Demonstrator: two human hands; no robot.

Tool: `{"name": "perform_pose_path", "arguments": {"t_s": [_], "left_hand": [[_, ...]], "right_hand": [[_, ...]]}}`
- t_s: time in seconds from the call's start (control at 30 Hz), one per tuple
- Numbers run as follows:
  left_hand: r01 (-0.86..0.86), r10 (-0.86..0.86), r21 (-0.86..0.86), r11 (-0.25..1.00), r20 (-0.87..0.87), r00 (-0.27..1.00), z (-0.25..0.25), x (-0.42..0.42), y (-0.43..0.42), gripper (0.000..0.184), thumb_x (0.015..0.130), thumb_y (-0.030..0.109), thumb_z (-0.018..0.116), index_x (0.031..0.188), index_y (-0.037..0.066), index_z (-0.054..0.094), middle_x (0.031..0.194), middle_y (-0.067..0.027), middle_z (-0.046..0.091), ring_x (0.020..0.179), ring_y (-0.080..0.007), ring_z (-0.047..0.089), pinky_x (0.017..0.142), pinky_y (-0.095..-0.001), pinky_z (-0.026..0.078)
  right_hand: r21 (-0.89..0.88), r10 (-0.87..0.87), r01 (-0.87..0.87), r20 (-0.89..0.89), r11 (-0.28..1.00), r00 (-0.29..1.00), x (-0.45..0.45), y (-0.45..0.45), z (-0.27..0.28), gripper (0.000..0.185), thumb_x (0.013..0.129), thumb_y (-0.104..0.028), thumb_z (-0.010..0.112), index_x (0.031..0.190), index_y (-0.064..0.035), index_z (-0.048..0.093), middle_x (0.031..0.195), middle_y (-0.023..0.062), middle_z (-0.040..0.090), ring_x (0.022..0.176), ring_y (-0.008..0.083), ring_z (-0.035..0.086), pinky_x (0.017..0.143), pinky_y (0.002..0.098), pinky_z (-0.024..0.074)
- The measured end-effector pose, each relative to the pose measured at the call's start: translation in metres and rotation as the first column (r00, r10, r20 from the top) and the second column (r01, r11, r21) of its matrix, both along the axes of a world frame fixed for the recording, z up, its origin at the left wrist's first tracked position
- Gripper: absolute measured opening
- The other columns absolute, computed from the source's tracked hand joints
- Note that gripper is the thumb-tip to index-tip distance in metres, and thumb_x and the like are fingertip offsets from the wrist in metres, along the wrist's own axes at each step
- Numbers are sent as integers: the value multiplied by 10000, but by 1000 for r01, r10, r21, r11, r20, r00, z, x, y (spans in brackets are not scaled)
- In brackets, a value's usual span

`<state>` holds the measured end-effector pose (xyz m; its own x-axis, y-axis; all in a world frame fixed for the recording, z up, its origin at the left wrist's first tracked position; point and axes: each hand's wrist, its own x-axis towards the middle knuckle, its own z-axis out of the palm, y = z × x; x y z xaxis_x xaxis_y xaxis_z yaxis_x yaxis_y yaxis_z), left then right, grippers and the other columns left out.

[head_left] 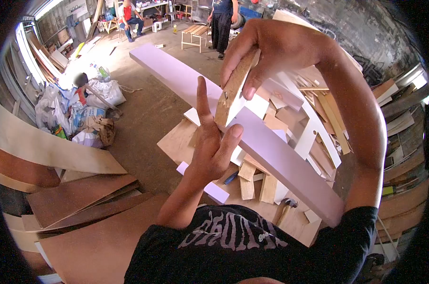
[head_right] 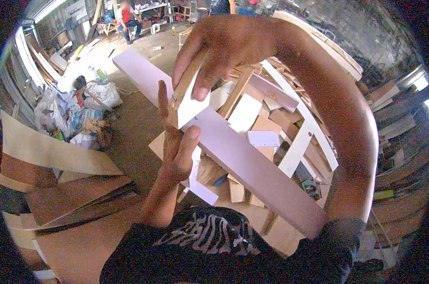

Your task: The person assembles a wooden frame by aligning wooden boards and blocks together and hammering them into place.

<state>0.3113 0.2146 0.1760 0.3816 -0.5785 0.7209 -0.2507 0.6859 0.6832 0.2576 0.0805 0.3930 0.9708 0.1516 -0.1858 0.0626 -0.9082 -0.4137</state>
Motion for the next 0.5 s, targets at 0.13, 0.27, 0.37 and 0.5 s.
{"name": "perform_pose_path", "arguments": {"t_s": [0.13, 0.27, 0.37, 0.5], "left_hand": [[-146, 146, -10, 989, 156, 977, -13, 0, -8, 768, 982, 267, 497, 1544, 30, 30, 1469, -295, 289, 1280, -363, 488, 1096, -445, 360], [-102, 100, -40, 994, -53, 994, -8, -6, -12, 649, 969, 326, 510, 1466, 21, 226, 1283, -293, 460, 1146, -331, 540, 1000, -444, 416], [-249, 253, -62, 966, 58, 966, -17, -5, -21, 669, 968, 399, 458, 1424, -36, 234, 1261, -294, 465, 1134, -339, 537, 981, -437, 422], [-231, 234, -60, 971, 42, 971, -11, 2, -20, 647, 962, 404, 441, 1382, -52, 255, 1211, -285, 485, 1088, -344, 548, 945, -447, 432]], "right_hand": [[-2, 30, -30, 34, 1000, 999, -6, 14, 7, 423, 656, -59, 863, 1061, -8, 752, 975, 141, 750, 885, 220, 710, 844, 336, 539], [-71, 33, -27, 88, 997, 996, -10, 9, 7, 407, 647, -32, 857, 1043, -37, 764, 963, 135, 750, 865, 229, 717, 823, 333, 551], [-193, 128, -103, 125, 976, 984, -11, 17, 2, 398, 654, -16, 852, 1041, -35, 764, 930, 129, 747, 838, 233, 718, 802, 336, 557], [-236, 104, -56, 197, 970, 975, -12, 20, -2, 354, 664, -13, 845, 1009, -25, 766, 888, 118, 732, 821, 219, 713, 744, 329, 573]]}}
